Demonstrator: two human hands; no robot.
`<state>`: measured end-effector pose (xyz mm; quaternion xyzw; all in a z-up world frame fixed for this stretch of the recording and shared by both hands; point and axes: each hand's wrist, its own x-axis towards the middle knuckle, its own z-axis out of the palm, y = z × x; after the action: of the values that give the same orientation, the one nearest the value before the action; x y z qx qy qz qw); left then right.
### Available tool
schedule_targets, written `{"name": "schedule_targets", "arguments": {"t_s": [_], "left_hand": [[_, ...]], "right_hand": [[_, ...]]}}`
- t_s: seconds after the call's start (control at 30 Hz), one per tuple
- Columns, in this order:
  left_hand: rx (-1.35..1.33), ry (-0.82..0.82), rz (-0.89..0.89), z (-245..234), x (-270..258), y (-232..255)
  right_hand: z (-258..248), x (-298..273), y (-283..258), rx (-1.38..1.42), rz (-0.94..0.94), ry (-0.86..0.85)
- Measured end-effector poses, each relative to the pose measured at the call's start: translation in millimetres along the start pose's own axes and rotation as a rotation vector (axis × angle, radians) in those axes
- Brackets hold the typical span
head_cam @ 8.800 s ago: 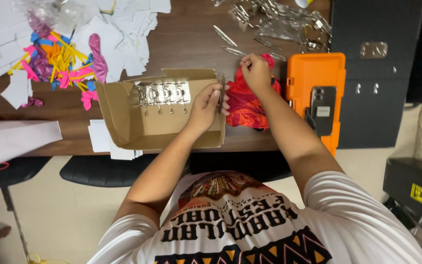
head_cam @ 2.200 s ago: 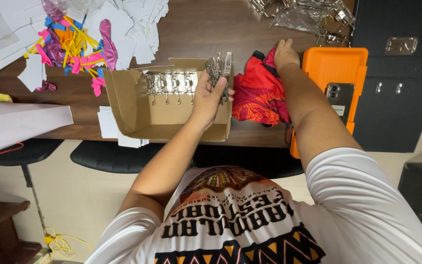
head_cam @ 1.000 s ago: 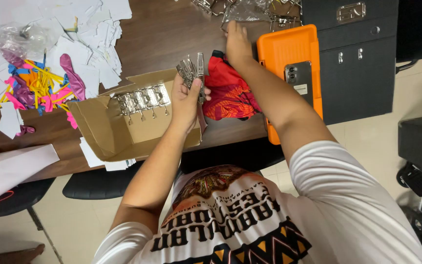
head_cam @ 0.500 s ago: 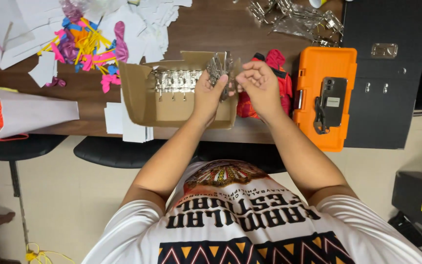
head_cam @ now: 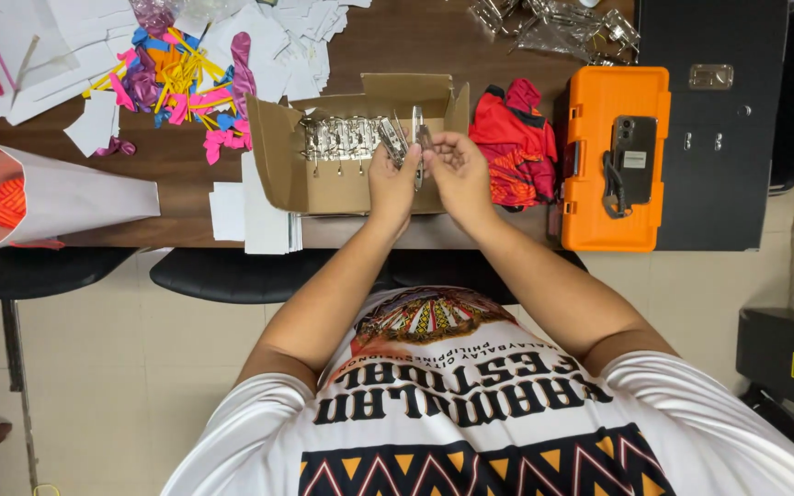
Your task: The person organizes various items on a cluttered table, including colorful ribbons, a black case, and a cardboard box. They move the case and box to different positions and then place several silver metal clips into the cardboard box.
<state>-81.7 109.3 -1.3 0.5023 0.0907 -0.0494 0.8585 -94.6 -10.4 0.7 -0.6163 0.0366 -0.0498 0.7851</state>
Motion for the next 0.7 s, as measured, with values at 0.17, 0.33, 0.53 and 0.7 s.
{"name": "schedule_targets", "arguments": {"t_s": [0.17,0.33,0.53,0.7], "left_hand": [[-0.107,-0.046,-0.043,-22.4,-8.5,1.1],[-0.148,-0.093,-0.096,-29.9,-16.9,20.2],[-0.105,-0.121,-0.176,-46.9,-16.1,9.2],[-0.010,-0.070,-0.199,-53.6,-8.8,-4.1]], "right_hand": [[5.6,-2.8,-27.7,0.227,0.241,0.034],[-1.8,3.1,-8.7,0.195,0.338,-0.024],[2.4,0.1,6.0,0.132,0.394,-0.070],[8.9,-0.5,34.2,0.181,0.376,0.007]]}}
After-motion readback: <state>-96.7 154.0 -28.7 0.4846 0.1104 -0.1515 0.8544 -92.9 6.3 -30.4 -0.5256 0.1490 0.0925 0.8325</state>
